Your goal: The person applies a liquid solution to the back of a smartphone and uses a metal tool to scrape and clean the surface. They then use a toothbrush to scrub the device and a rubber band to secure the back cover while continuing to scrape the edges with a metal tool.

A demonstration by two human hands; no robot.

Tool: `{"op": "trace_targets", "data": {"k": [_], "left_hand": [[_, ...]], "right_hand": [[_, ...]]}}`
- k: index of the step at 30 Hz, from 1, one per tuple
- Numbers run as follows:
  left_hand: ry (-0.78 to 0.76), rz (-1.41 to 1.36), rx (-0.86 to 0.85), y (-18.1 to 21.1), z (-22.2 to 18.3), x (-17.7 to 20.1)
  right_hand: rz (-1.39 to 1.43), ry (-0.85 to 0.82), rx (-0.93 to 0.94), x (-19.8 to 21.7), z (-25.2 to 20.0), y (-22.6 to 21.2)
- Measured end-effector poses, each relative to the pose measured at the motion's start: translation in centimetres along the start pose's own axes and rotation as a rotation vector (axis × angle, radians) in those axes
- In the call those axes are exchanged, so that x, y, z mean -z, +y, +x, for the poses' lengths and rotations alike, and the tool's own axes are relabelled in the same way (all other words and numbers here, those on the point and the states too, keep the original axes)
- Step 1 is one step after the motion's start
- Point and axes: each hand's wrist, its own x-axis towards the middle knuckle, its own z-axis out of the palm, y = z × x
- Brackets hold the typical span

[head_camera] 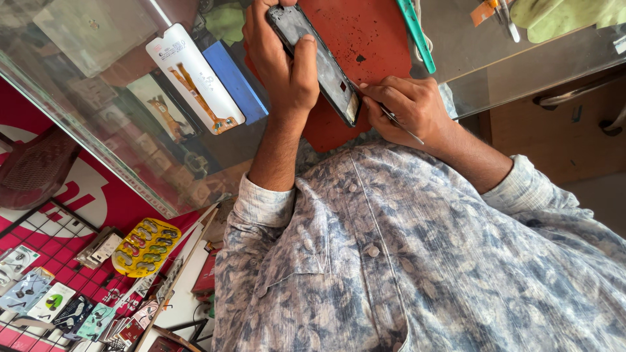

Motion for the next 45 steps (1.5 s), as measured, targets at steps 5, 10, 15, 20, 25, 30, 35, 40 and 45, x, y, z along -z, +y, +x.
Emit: {"op": "trace_targets", "data": {"k": [5,10,15,20,25,30,35,40,45], "left_hand": [[0.005,-0.005,-0.020,-0.54,-0.05,-0.04],[0.003,0.003,-0.002,-0.49,-0.02,-0.08],[0.002,0.035,0.013,-0.38,-0.16,0.02],[-0.004,0.026,-0.009,-0.33,0.02,0.05],[-0.007,0.011,0.004,-0.28,-0.05,-0.01],[-0.002,-0.008,-0.014,-0.31,0.05,0.06],[0.010,0.012,-0.028,-0.25,0.05,0.08],[-0.001,-0.013,-0.024,-0.38,0.16,-0.03],[0.001,0.000,-0.021,-0.42,0.03,-0.06]], "right_hand": [[0.006,-0.017,-0.020,0.00,0.03,0.02],[0.008,0.010,0.010,-0.20,0.00,0.30],[-0.006,-0.014,-0.010,-0.32,0.10,0.22],[-0.003,-0.013,-0.027,-0.44,0.40,0.29],[0.010,0.009,0.001,-0.39,-0.02,0.25],[-0.016,-0.007,-0.004,-0.44,-0.03,0.34],[-0.028,0.004,0.004,-0.64,-0.03,0.56],[-0.051,-0.015,-0.008,-0.68,0.04,0.52],[-0.021,0.006,0.016,-0.68,0.02,0.58]]}}
